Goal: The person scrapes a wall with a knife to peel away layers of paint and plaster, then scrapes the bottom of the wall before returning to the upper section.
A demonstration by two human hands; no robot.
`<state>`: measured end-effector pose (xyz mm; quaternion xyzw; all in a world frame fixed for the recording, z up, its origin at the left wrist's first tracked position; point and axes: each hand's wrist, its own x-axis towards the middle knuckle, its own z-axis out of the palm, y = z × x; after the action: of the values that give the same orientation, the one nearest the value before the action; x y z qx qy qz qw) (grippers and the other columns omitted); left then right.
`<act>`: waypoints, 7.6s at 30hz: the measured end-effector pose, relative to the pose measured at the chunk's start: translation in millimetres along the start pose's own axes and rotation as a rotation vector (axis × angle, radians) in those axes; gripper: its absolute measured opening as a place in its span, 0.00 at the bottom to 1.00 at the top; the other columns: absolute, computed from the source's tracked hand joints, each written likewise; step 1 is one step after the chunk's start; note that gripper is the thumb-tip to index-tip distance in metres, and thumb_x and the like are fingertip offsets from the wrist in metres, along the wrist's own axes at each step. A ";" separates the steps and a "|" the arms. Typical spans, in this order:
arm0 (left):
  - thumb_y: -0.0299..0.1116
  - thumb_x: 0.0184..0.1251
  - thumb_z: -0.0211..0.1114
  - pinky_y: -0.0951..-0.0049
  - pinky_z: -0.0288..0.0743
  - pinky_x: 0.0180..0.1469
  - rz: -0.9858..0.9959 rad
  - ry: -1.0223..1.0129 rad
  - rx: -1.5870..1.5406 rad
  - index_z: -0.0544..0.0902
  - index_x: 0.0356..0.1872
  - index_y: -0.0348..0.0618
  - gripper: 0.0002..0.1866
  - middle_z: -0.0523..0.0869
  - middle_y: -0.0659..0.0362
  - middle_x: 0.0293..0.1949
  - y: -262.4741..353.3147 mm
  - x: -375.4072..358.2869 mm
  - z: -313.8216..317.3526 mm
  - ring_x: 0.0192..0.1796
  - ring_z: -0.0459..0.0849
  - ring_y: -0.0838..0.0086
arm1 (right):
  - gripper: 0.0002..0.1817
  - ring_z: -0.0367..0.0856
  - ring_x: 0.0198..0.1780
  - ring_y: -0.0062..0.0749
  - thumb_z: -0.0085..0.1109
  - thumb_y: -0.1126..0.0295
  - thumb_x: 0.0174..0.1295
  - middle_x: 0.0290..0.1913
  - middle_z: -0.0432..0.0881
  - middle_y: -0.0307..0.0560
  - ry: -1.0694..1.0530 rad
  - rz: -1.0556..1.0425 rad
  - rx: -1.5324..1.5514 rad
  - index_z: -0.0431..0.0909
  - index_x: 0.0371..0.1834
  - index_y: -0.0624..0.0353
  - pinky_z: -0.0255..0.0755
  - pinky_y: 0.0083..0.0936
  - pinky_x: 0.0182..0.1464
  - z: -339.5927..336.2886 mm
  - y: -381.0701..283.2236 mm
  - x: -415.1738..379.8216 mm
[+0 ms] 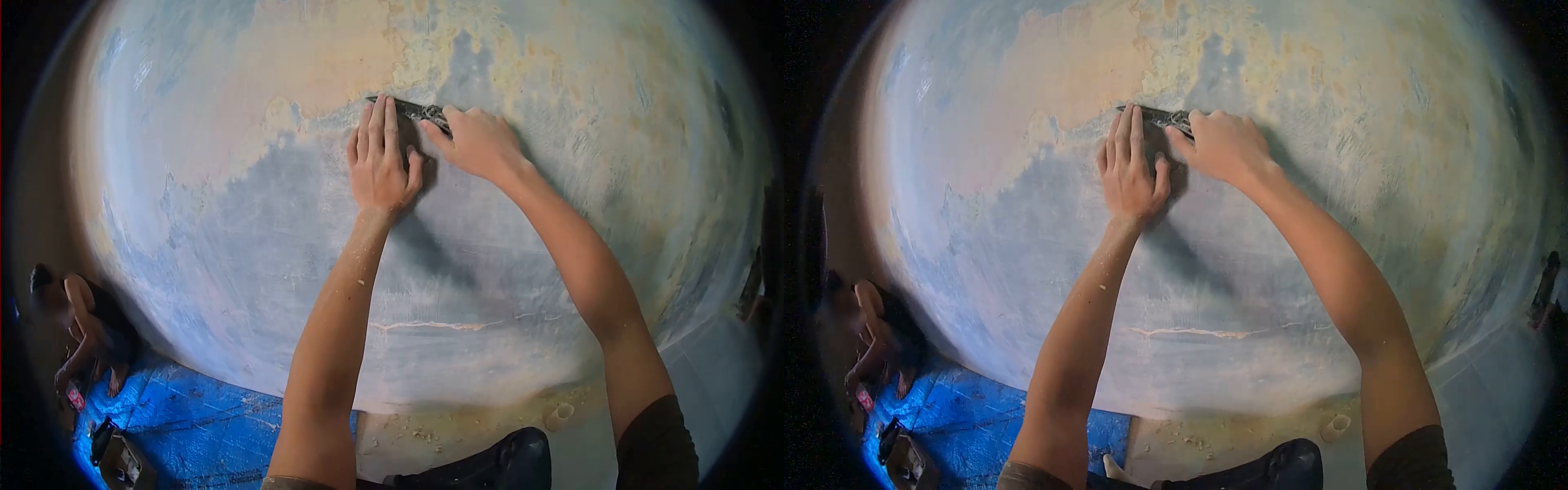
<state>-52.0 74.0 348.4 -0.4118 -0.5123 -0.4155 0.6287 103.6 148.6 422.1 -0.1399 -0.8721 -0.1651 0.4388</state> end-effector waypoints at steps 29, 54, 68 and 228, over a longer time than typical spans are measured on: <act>0.41 0.59 0.56 0.54 0.54 0.75 0.035 0.055 0.027 0.61 0.77 0.43 0.41 0.66 0.54 0.76 -4.5 -2.8 11.2 0.77 0.63 0.58 | 0.31 0.88 0.39 0.59 0.49 0.42 0.71 0.32 0.86 0.62 0.110 -0.007 0.008 0.84 0.40 0.63 0.80 0.49 0.43 12.6 6.1 0.3; 0.41 0.58 0.56 0.54 0.55 0.74 0.035 0.064 0.050 0.61 0.77 0.39 0.42 0.66 0.51 0.75 -4.5 -4.7 11.9 0.76 0.64 0.57 | 0.29 0.87 0.31 0.55 0.53 0.43 0.69 0.26 0.85 0.59 0.143 0.014 0.063 0.85 0.35 0.62 0.79 0.46 0.37 17.3 3.4 1.9; 0.40 0.58 0.57 0.54 0.56 0.73 0.015 0.055 0.009 0.60 0.76 0.38 0.42 0.63 0.45 0.76 -2.3 -3.2 9.2 0.74 0.65 0.54 | 0.30 0.87 0.31 0.55 0.51 0.44 0.70 0.28 0.86 0.61 0.123 -0.033 0.004 0.84 0.35 0.66 0.80 0.47 0.38 7.2 1.7 0.8; 0.65 0.69 0.45 0.46 0.41 0.79 0.001 0.055 -0.041 0.58 0.77 0.34 0.47 0.64 0.45 0.75 -3.1 9.0 4.9 0.78 0.60 0.54 | 0.32 0.88 0.30 0.49 0.42 0.46 0.77 0.30 0.87 0.57 -0.071 0.034 -0.056 0.85 0.35 0.65 0.81 0.41 0.34 -25.9 -35.2 -0.4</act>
<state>-55.2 76.7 358.3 -0.4135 -0.4861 -0.4367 0.6341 108.8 106.0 430.5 -0.1725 -0.8796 -0.1773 0.4064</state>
